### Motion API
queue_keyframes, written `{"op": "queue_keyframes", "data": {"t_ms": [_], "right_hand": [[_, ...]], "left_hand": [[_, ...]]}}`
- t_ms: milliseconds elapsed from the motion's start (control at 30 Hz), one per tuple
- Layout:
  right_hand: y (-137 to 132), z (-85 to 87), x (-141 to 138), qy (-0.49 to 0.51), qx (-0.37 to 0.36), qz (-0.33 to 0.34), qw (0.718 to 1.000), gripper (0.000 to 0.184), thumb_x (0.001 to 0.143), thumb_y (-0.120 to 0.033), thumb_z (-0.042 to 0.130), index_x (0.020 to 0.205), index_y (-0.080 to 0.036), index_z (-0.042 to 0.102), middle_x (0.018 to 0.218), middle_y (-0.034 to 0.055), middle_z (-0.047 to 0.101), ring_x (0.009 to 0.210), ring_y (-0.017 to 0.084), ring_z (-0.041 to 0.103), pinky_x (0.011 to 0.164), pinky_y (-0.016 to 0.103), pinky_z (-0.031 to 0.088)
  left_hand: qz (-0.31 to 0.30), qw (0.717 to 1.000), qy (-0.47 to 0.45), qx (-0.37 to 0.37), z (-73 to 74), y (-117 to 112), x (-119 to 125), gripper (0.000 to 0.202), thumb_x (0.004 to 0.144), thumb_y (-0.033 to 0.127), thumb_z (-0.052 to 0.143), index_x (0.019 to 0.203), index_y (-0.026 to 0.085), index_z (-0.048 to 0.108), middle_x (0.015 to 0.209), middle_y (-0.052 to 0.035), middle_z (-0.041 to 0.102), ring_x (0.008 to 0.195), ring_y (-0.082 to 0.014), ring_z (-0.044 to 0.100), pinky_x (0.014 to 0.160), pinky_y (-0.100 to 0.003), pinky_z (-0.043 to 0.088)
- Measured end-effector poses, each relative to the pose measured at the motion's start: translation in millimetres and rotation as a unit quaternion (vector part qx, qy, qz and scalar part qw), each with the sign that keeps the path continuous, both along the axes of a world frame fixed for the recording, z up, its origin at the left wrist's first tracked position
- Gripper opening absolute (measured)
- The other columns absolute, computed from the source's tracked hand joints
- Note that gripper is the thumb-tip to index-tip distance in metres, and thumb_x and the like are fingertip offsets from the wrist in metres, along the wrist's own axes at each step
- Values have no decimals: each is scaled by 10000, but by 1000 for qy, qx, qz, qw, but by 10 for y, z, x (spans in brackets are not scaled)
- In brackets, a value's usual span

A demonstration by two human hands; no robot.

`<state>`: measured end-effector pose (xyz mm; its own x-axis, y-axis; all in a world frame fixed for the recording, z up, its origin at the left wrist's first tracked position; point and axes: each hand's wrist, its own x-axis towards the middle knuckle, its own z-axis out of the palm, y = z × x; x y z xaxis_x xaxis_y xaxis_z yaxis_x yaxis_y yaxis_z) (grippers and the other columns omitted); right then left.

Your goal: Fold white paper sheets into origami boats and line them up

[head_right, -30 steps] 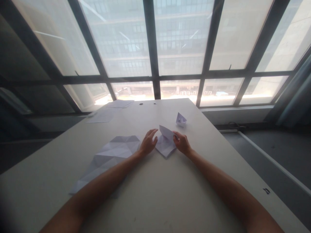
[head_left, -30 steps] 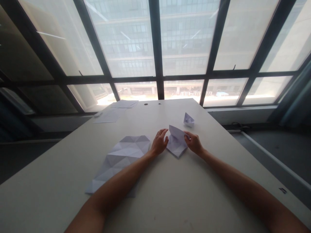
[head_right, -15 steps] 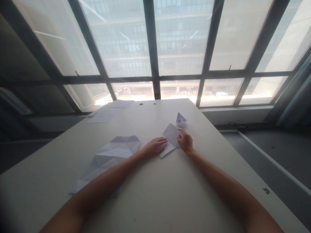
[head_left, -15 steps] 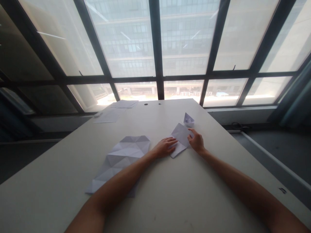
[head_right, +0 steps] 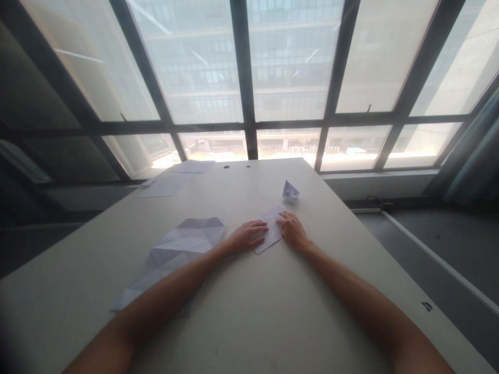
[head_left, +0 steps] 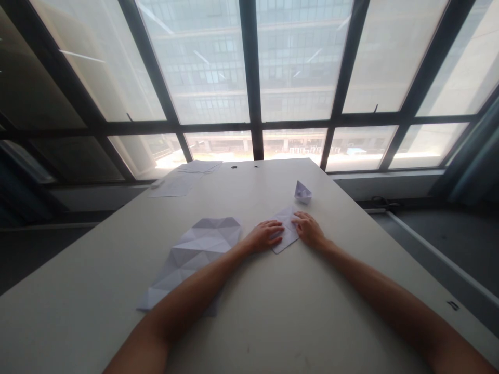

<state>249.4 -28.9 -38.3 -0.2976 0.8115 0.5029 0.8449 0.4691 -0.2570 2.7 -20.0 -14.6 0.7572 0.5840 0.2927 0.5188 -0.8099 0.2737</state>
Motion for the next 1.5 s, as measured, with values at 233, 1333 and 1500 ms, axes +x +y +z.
{"op": "queue_keyframes", "data": {"t_ms": [233,1333,1500], "right_hand": [[-9,6,-48,28,-68,34,997,333,882,-141,563,1157,-200,743,1302,111,673,1222,254,610,1087,410,442],[-170,258,-141,-66,-75,-32,995,216,922,-244,585,1044,-224,762,1052,69,766,1031,211,664,899,272,459],[-186,303,-163,-92,-95,-68,989,270,957,-300,525,896,-219,775,910,81,772,892,200,682,801,261,446]], "left_hand": [[4,1000,0,10,-32,17,-6,403,940,344,603,1328,240,630,1422,-65,586,1336,-252,517,1158,-414,389],[79,992,58,-73,-38,67,-18,547,928,167,405,1448,317,485,1571,5,413,1483,-212,306,1224,-562,114],[85,991,73,-68,-24,68,-29,591,867,98,392,1403,311,520,1558,10,433,1477,-190,312,1224,-532,160]]}}
